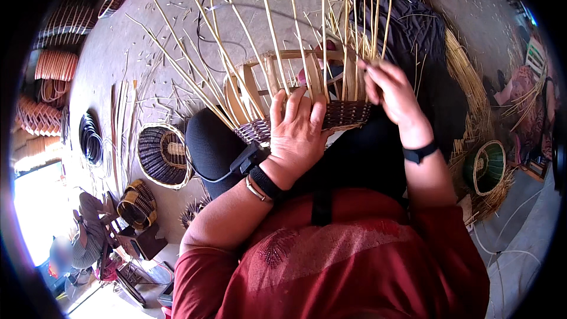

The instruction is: The person weaves a basket by hand, threading thin strips through vertical wooden slats while rotating the basket on their lap.

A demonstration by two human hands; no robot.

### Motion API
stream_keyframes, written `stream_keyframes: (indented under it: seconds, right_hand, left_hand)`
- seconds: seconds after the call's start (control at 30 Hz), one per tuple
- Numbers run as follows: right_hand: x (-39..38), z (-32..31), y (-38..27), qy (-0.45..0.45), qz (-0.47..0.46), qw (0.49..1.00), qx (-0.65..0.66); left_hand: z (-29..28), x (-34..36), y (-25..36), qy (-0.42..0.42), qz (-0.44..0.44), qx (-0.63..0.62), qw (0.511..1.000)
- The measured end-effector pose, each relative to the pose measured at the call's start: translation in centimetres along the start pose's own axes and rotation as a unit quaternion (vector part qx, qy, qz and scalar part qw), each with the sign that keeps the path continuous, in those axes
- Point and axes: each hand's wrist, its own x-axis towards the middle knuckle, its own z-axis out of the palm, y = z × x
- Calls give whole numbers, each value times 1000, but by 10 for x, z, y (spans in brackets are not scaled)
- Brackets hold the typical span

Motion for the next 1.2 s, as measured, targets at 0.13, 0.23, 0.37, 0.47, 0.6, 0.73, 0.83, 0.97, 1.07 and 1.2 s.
stream_keyframes:
  seconds: [0.13, 0.23, 0.37, 0.47, 0.6, 0.73, 0.83, 0.97, 1.07, 1.2]
  right_hand:
    - [-31, -17, 28, 97, 62, 963, 243]
    - [-9, -10, 10, 230, 161, 949, 141]
    - [72, -1, 0, 179, -165, 962, -124]
    - [106, 23, 2, 109, -49, 865, -487]
    - [77, 34, 10, 192, -251, 839, -442]
    - [17, 8, 24, 181, -202, 953, -136]
    - [-16, -4, 15, 156, 99, 980, 73]
    - [-11, 21, -39, 145, 34, 987, 61]
    - [-11, 49, -72, 70, -98, 993, -19]
    - [-3, 46, -41, 122, 52, 984, 123]
  left_hand:
    - [-4, 9, 14, 35, -29, 47, 998]
    - [8, 18, 18, -33, 28, 131, 990]
    - [25, 25, 36, -95, 25, 136, 986]
    - [32, 25, 37, -91, 33, 173, 980]
    - [40, 32, 25, -49, 77, 153, 984]
    - [42, 28, 26, -31, 77, 133, 988]
    - [40, 31, 32, -44, 72, 134, 987]
    - [23, 28, 11, -24, 113, 93, 989]
    - [-17, 16, 6, -25, 81, 46, 995]
    - [-12, -24, -9, -33, 60, -51, 996]
